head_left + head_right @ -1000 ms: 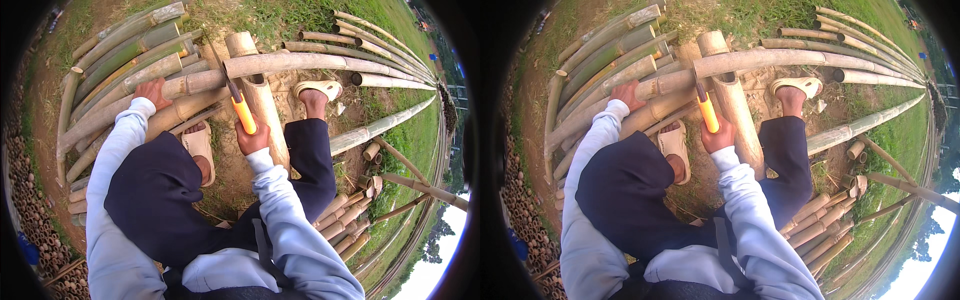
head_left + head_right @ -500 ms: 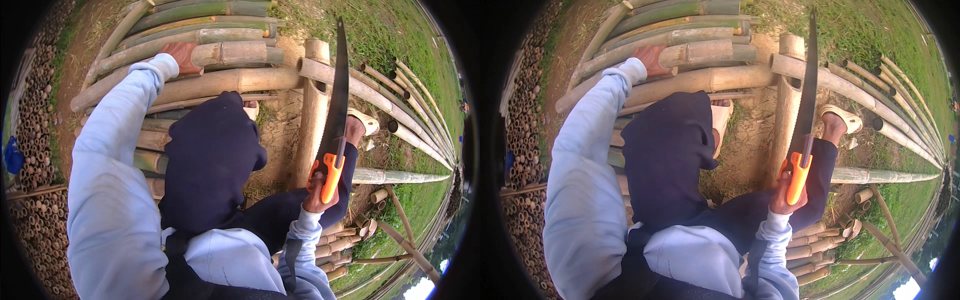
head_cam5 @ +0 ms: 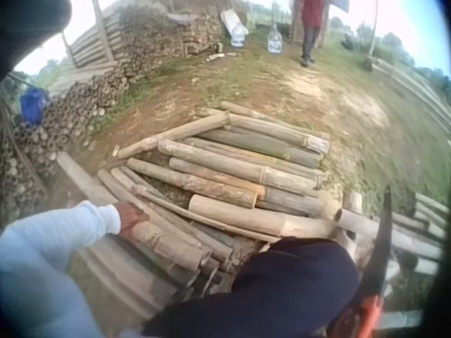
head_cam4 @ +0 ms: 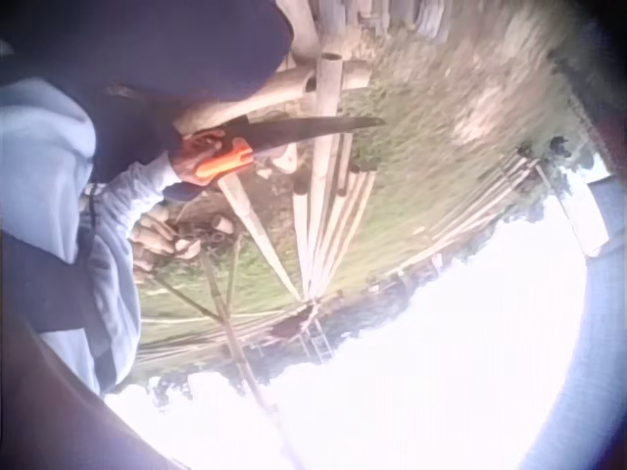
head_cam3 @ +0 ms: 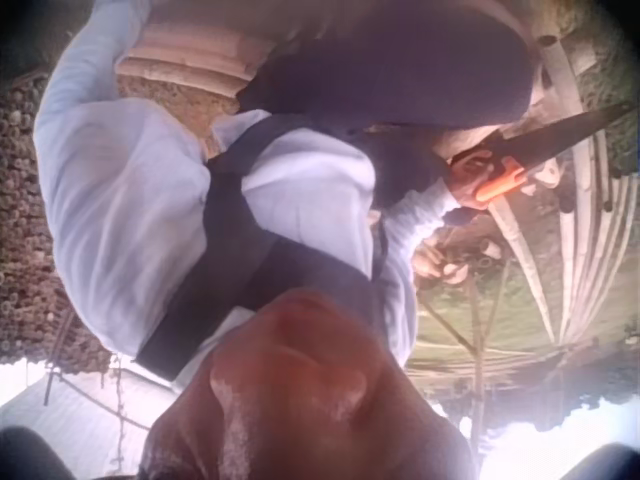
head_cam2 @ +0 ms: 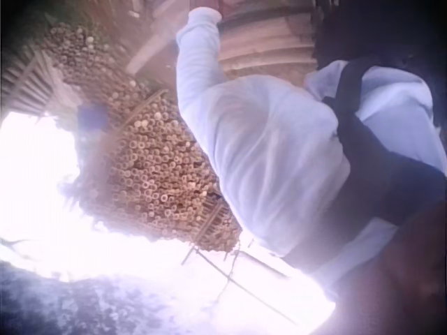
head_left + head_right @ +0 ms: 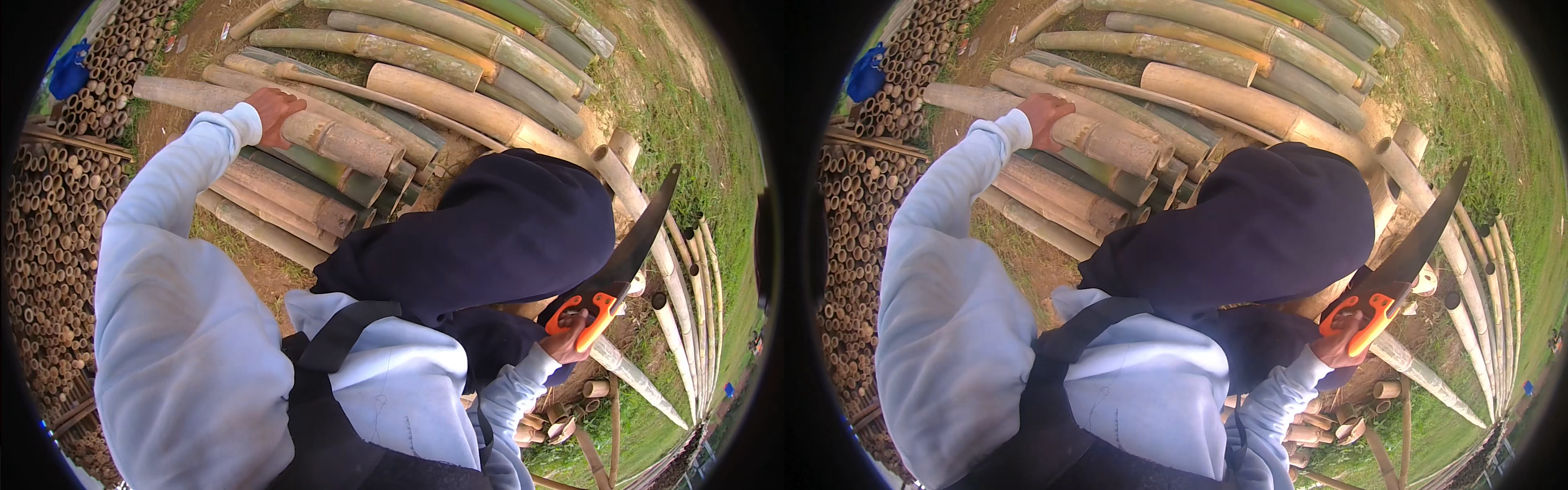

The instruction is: The person uses a hand saw to cut bamboo poles into shorter sections. They hold each pole steady with one hand while sawing with the other, then place the cut pieces aside.

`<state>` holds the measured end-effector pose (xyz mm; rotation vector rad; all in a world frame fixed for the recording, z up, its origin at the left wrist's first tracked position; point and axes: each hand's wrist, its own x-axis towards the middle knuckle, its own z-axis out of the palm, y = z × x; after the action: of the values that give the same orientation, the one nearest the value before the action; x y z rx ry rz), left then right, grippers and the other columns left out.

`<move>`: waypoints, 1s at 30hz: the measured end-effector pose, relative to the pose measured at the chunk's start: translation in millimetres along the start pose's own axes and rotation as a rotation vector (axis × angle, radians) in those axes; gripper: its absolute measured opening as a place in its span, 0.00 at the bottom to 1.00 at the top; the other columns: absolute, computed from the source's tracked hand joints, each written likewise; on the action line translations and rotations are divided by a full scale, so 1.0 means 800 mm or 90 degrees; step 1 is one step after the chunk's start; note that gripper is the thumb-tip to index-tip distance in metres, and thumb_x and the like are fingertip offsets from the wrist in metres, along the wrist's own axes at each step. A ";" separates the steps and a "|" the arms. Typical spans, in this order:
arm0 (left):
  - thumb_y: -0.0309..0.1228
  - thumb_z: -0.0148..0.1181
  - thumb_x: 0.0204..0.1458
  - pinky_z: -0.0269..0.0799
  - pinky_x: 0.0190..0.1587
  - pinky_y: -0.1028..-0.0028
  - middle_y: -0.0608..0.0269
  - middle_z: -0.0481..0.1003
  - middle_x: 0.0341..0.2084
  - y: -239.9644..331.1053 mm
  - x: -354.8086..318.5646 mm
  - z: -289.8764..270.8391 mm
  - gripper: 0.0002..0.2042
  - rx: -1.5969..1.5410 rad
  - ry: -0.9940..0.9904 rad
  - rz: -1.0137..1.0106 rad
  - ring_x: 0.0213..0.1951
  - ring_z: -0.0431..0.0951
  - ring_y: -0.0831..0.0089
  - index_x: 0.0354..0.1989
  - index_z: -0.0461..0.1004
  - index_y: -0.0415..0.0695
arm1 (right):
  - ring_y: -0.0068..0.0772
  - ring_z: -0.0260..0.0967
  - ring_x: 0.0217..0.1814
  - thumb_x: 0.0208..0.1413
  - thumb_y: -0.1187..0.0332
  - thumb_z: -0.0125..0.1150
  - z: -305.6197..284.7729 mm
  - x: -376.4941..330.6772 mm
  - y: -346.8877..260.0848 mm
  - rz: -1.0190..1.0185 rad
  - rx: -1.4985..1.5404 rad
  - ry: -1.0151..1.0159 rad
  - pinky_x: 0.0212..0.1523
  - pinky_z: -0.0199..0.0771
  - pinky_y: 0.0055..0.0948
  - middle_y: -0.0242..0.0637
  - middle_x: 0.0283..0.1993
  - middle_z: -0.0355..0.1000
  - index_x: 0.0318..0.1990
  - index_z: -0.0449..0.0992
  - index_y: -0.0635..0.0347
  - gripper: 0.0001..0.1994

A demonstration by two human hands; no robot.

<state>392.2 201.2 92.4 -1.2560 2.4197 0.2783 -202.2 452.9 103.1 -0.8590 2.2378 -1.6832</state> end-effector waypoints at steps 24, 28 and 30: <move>0.53 0.72 0.51 0.60 0.68 0.51 0.45 0.67 0.65 0.092 0.081 -0.013 0.45 -0.063 0.236 0.123 0.65 0.67 0.45 0.73 0.58 0.43 | 0.17 0.65 0.21 0.64 0.76 0.63 -0.021 0.005 0.010 0.088 0.087 0.051 0.25 0.69 0.20 0.30 0.21 0.70 0.38 0.77 0.67 0.03; 0.45 0.69 0.56 0.66 0.63 0.55 0.48 0.73 0.59 0.229 0.248 -0.111 0.33 -0.095 0.355 0.289 0.59 0.73 0.48 0.67 0.67 0.43 | 0.15 0.66 0.22 0.64 0.75 0.64 -0.052 0.038 0.026 0.050 0.070 0.108 0.23 0.65 0.17 0.30 0.24 0.72 0.39 0.77 0.66 0.03; 0.43 0.68 0.56 0.67 0.64 0.52 0.49 0.74 0.57 0.313 0.324 -0.164 0.28 -0.132 0.334 0.369 0.59 0.73 0.47 0.63 0.70 0.43 | 0.16 0.67 0.23 0.65 0.75 0.65 -0.063 0.054 0.033 0.029 0.066 0.149 0.24 0.65 0.17 0.30 0.25 0.73 0.41 0.78 0.67 0.04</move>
<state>20.0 108.4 96.1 -0.7256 3.2597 0.4075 -270.5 474.0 102.5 -0.6106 2.2698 -1.9478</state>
